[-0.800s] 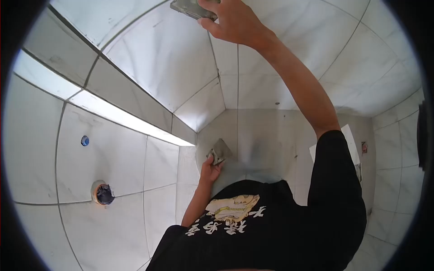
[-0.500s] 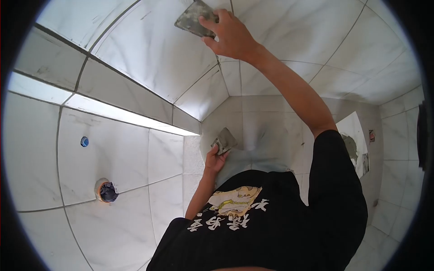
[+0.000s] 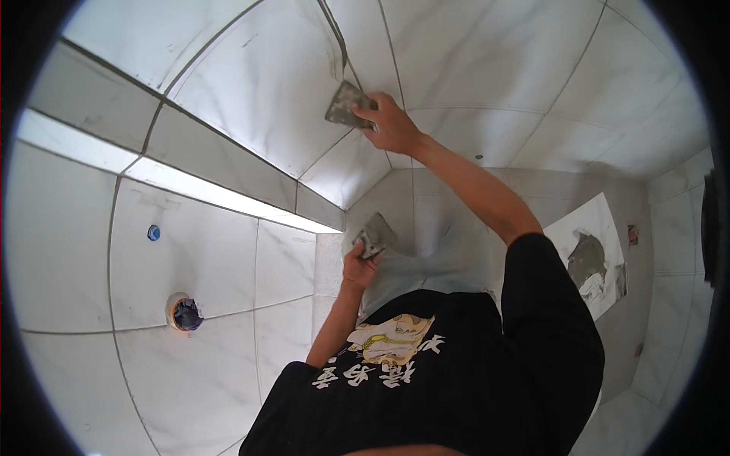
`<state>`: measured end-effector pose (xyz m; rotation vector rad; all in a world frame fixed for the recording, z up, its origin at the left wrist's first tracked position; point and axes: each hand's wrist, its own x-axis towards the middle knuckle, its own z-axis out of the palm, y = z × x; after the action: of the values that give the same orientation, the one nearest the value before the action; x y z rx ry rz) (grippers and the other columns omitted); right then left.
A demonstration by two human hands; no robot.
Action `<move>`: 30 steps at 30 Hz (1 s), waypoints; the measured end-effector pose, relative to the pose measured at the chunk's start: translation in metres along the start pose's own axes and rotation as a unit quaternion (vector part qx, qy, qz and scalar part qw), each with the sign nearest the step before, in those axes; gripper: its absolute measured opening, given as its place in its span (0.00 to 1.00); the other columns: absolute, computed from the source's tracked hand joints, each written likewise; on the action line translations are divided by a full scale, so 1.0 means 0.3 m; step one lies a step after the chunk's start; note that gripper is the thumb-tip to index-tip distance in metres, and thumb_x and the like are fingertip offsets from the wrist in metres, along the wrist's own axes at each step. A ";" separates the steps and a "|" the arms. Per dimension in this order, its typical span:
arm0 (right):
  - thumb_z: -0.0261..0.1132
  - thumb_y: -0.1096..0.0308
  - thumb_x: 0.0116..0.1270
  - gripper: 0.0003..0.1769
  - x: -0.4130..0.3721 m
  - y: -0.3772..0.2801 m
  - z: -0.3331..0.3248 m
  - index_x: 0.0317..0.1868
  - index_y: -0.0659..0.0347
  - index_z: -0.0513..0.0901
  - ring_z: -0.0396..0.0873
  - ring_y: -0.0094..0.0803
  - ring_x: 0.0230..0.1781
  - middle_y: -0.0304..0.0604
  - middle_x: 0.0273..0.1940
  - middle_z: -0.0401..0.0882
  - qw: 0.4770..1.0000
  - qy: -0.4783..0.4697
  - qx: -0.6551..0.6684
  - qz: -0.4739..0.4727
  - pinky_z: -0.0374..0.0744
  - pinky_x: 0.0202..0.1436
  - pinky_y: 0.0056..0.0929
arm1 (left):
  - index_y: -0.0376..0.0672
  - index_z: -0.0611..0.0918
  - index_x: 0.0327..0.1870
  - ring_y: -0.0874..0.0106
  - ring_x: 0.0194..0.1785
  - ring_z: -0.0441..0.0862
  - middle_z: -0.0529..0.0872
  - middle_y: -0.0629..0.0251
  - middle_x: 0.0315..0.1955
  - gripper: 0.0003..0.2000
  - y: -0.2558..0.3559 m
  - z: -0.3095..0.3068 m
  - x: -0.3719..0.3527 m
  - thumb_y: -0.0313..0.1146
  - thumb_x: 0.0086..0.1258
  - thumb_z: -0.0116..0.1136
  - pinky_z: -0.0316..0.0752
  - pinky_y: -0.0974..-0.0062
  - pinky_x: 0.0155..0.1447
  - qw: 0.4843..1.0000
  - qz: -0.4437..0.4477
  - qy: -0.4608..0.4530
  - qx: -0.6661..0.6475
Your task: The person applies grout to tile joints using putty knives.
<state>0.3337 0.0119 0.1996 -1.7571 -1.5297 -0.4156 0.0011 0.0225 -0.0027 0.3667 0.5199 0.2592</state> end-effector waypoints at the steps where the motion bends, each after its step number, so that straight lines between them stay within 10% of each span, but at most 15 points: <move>1: 0.71 0.63 0.59 0.29 -0.033 -0.021 -0.045 0.64 0.52 0.79 0.72 0.51 0.59 0.59 0.59 0.69 0.993 -0.034 0.093 0.059 0.76 0.59 0.41 | 0.42 0.75 0.63 0.60 0.60 0.82 0.83 0.59 0.58 0.17 0.034 0.043 0.007 0.36 0.78 0.49 0.84 0.57 0.58 0.999 0.022 -0.025 -0.029; 6: 0.73 0.64 0.58 0.30 -0.114 -0.162 -0.345 0.63 0.52 0.81 0.75 0.41 0.54 0.48 0.56 0.76 0.921 -0.242 0.299 0.063 0.74 0.58 0.36 | 0.39 0.76 0.61 0.62 0.56 0.85 0.85 0.59 0.55 0.16 0.228 0.342 -0.025 0.36 0.79 0.48 0.87 0.63 0.53 0.989 0.093 -0.092 -0.069; 12: 0.73 0.61 0.58 0.28 -0.133 -0.174 -0.564 0.61 0.51 0.83 0.74 0.43 0.54 0.51 0.53 0.75 0.916 -0.374 0.145 0.006 0.74 0.59 0.36 | 0.41 0.73 0.67 0.61 0.68 0.74 0.79 0.62 0.63 0.21 0.323 0.510 -0.045 0.34 0.75 0.52 0.67 0.57 0.72 0.970 0.144 -0.138 -0.140; 15: 0.73 0.66 0.58 0.28 -0.022 -0.185 -0.689 0.61 0.53 0.82 0.75 0.42 0.55 0.49 0.55 0.74 0.916 -0.385 0.084 0.078 0.74 0.58 0.37 | 0.39 0.74 0.65 0.61 0.65 0.77 0.81 0.59 0.60 0.20 0.357 0.562 -0.098 0.34 0.74 0.53 0.73 0.59 0.68 0.966 0.186 -0.156 -0.091; 19: 0.75 0.63 0.57 0.31 0.240 -0.292 -0.788 0.62 0.60 0.80 0.74 0.43 0.48 0.51 0.48 0.73 0.993 0.040 0.107 0.040 0.77 0.51 0.36 | 0.38 0.75 0.62 0.61 0.60 0.82 0.84 0.58 0.56 0.18 0.212 0.291 -0.002 0.34 0.75 0.52 0.79 0.59 0.62 0.984 0.103 -0.119 -0.086; 21: 0.76 0.61 0.57 0.32 0.489 -0.391 -0.847 0.61 0.61 0.80 0.74 0.44 0.48 0.54 0.46 0.73 0.974 0.166 -0.152 -0.006 0.78 0.49 0.38 | 0.38 0.76 0.61 0.62 0.57 0.84 0.85 0.58 0.54 0.17 0.069 0.130 0.055 0.34 0.75 0.52 0.81 0.58 0.60 0.989 0.057 -0.065 -0.122; 30: 0.72 0.42 0.56 0.40 0.978 -0.438 -0.902 0.62 0.62 0.80 0.75 0.47 0.47 0.59 0.45 0.74 0.900 0.248 -0.358 -0.026 0.81 0.47 0.38 | 0.41 0.79 0.55 0.65 0.49 0.87 0.87 0.62 0.49 0.13 -0.041 -0.056 0.042 0.36 0.77 0.51 0.88 0.64 0.46 0.995 0.000 -0.034 -0.089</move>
<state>0.3391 0.0239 0.6196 -1.9127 -1.1079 -1.4827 0.0047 0.0200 -0.0266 0.2007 0.4260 0.2899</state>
